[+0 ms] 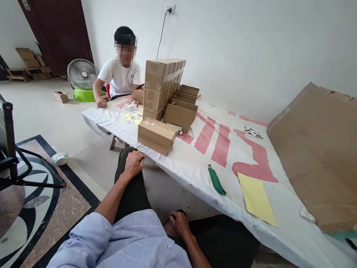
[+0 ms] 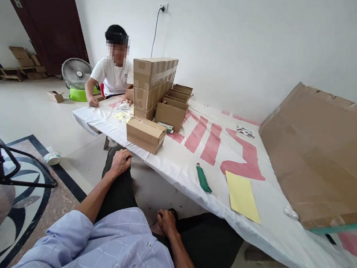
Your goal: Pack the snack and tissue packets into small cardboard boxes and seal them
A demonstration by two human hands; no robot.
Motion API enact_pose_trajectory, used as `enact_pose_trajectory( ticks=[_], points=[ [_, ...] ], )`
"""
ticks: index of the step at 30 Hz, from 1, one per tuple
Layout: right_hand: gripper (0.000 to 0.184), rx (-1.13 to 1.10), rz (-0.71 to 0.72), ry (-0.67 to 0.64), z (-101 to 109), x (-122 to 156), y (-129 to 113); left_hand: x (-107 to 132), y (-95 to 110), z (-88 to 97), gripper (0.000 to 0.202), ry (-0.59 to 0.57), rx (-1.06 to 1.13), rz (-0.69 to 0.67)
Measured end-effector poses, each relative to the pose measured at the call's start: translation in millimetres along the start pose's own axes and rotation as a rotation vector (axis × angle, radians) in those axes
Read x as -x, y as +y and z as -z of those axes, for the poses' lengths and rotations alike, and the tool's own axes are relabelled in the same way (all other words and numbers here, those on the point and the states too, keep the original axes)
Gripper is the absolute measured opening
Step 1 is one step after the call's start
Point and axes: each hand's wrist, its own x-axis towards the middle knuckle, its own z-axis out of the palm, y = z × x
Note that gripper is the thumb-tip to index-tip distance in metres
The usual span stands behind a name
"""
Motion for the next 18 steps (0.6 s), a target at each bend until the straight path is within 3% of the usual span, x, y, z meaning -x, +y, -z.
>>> enact_pose_trajectory(
  ticks=[7, 13, 16, 18],
  points=[
    [0.024, 0.005, 0.005, -0.010, 4.2, 3.0, -5.9, 22.6, 15.8, -11.3, 0.022, -0.097, 0.002, -0.072],
    [0.022, -0.020, 0.049, 0.081, 13.0, 9.5, -19.7, 38.0, 25.6, -21.3, 0.023, -0.171, 0.042, -0.108],
    [0.023, -0.024, 0.099, 0.160, 30.0, 8.8, -30.1, 42.5, 26.8, -22.2, 0.025, -0.196, 0.068, -0.113],
    [0.026, -0.020, 0.141, 0.265, 52.3, 5.7, -34.3, 44.0, 26.1, -22.6, 0.025, -0.203, 0.080, -0.105]
  ],
)
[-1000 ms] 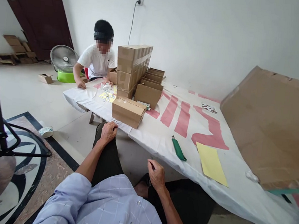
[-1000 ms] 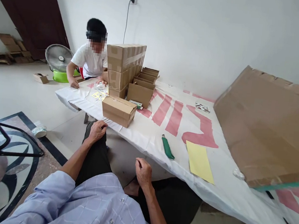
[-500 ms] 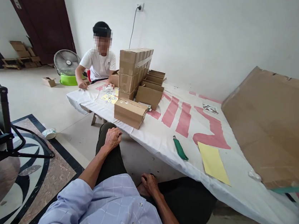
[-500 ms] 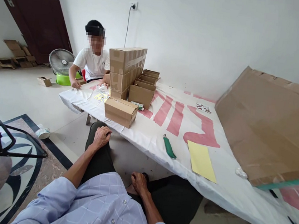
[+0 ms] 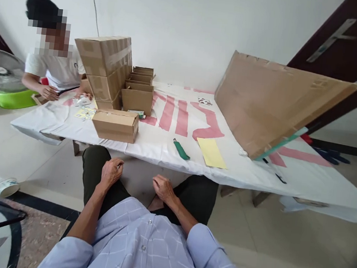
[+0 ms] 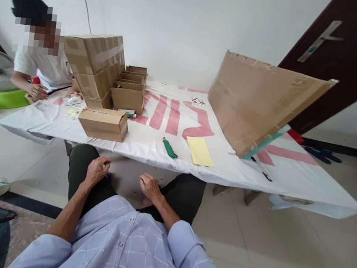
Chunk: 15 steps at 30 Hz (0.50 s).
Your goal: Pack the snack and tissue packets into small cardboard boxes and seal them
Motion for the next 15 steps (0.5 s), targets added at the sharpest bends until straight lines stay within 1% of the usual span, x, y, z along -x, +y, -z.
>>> enact_pose_trajectory(
  ticks=[1, 3, 4, 5, 6, 8, 10, 12, 15],
  points=[
    [0.027, 0.013, 0.030, 0.081, 13.6, -6.3, -0.1, 0.4, -0.5, -0.5, 0.025, -0.003, 0.006, 0.005],
    [0.026, 0.080, 0.108, 0.317, 45.7, -21.3, 3.4, 0.6, -1.5, -2.1, 0.026, -0.008, 0.018, 0.013],
    [0.026, 0.126, 0.117, 0.414, 62.8, -29.3, 7.0, 0.8, -1.8, -3.1, 0.026, -0.011, 0.024, 0.015],
    [0.024, 0.174, 0.090, 0.489, 79.3, -37.0, 11.3, 0.9, -1.9, -4.2, 0.026, -0.014, 0.030, 0.017],
    [0.023, 0.220, 0.035, 0.534, 94.4, -44.1, 16.3, 1.2, -1.7, -5.3, 0.026, -0.016, 0.035, 0.020],
    [0.024, 0.294, -0.109, 0.533, 118.0, -54.9, 26.2, 2.1, -1.1, -7.3, 0.026, -0.017, 0.045, 0.024],
    [0.028, 0.341, -0.236, 0.449, 131.0, -60.6, 34.3, 3.1, -0.6, -9.1, 0.026, -0.018, 0.057, 0.027],
    [0.030, 0.361, -0.313, 0.358, 135.1, -62.2, 39.4, 4.0, -0.5, -10.5, 0.027, -0.019, 0.070, 0.029],
    [0.032, 0.362, -0.355, 0.309, 133.2, -61.5, 41.6, 4.9, -1.3, -12.1, 0.028, -0.021, 0.084, 0.033]
  ],
)
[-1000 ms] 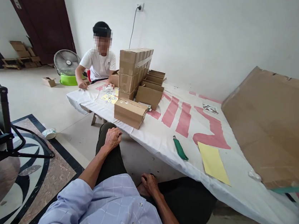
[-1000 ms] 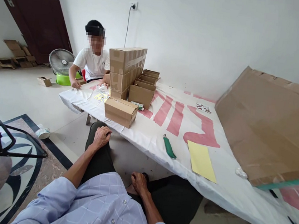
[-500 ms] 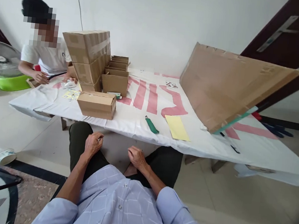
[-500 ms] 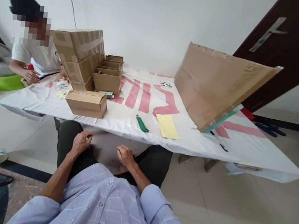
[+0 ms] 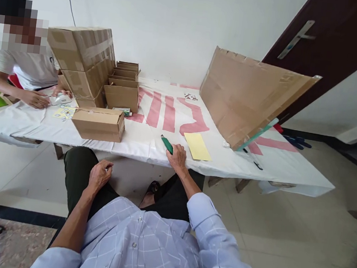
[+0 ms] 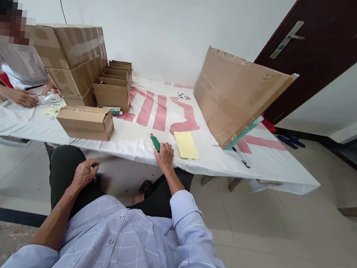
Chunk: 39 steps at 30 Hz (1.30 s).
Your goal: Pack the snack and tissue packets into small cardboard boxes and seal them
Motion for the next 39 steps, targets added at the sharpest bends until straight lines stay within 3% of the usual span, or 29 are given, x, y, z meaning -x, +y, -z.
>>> enact_pose_trajectory(
  ticks=[14, 26, 29, 32, 35, 39],
  points=[
    [0.043, 0.058, -0.085, -0.059, 7.0, 2.1, -0.5, 2.5, -6.8, -3.0, 0.035, -0.001, 0.018, 0.002],
    [0.032, 0.103, -0.011, -0.083, 14.7, 6.5, 18.6, 3.5, -11.8, -5.4, 0.038, 0.014, 0.052, -0.027],
    [0.036, 0.102, 0.010, 0.021, 22.3, 4.9, 31.8, 4.0, -13.0, -7.7, 0.038, 0.018, 0.062, -0.023],
    [0.039, 0.152, -0.059, 0.126, 32.0, -1.0, 53.8, 4.0, -12.4, -8.8, 0.037, 0.026, 0.071, -0.017],
    [0.033, 0.233, -0.178, 0.024, 41.0, -6.6, 77.6, 3.4, -9.6, -7.3, 0.035, 0.030, 0.113, -0.016],
    [0.031, 0.262, -0.220, -0.040, 51.3, -7.7, 102.1, 2.6, -5.5, -5.5, 0.030, 0.052, 0.176, -0.035]
  ],
)
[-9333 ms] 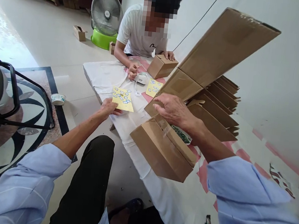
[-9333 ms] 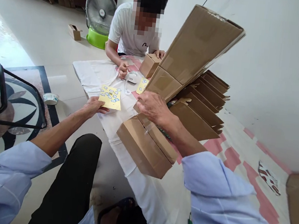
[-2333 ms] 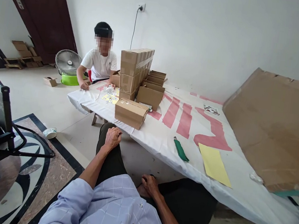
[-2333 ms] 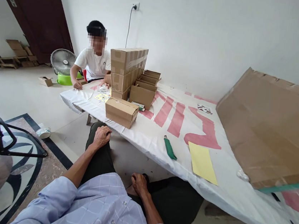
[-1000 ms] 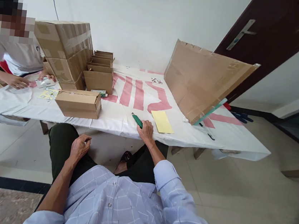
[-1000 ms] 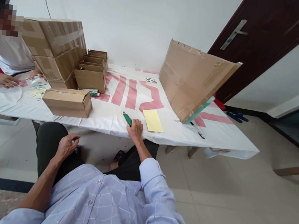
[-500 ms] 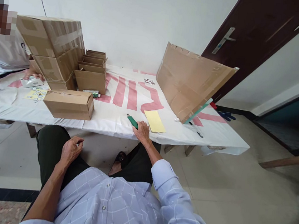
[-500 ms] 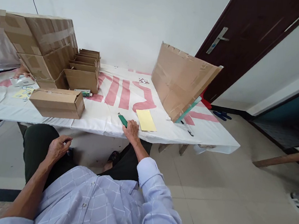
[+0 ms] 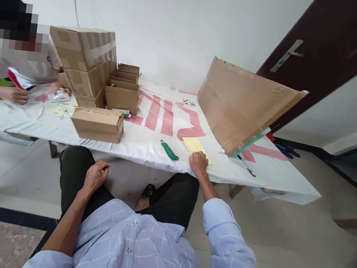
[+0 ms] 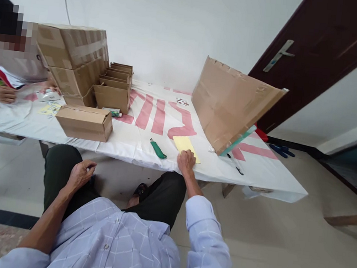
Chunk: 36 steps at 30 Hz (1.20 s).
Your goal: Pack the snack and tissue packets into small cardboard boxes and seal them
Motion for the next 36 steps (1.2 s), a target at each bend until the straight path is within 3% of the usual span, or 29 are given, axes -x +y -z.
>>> enact_pose_trajectory(
  ticks=[5, 9, 11, 15, 18, 20, 24, 29, 33, 36],
  points=[
    [0.034, -0.012, 0.000, 0.053, -3.1, -5.8, 21.9, 0.7, 4.2, -5.9, 0.022, 0.059, 0.039, -0.005],
    [0.032, -0.131, 0.134, 0.228, -18.2, -10.5, 13.0, -15.4, 2.8, 5.9, 0.014, 0.190, 0.076, 0.020],
    [0.031, -0.212, 0.236, 0.296, -24.8, -12.2, -5.8, -38.8, -2.7, 28.7, 0.019, 0.329, 0.073, 0.062],
    [0.031, -0.332, 0.375, 0.340, -27.7, -15.6, -58.9, -110.7, -15.8, 97.8, 0.039, 0.617, 0.089, 0.233],
    [0.033, -0.319, 0.388, 0.229, -23.9, -15.6, -93.3, -160.4, -19.6, 137.9, 0.044, 0.533, 0.199, 0.370],
    [0.035, -0.271, 0.367, 0.113, -20.9, -13.1, -108.1, -181.1, -19.4, 148.1, 0.042, 0.440, 0.249, 0.366],
    [0.036, -0.184, 0.304, -0.039, -16.5, -5.4, -118.5, -192.9, -16.8, 137.9, 0.046, 0.329, 0.314, 0.308],
    [0.035, -0.209, 0.278, -0.034, -13.2, -3.9, -114.5, -177.1, -1.9, 105.7, 0.066, 0.312, 0.370, 0.271],
    [0.049, -0.506, 0.366, 0.003, -8.2, -13.9, -125.0, -162.8, 22.3, 75.5, 0.075, 0.237, 0.423, 0.197],
    [0.066, -0.830, 0.424, -0.102, -1.4, -24.1, -144.6, -162.1, 38.3, 57.8, 0.075, 0.162, 0.453, 0.140]
  ],
)
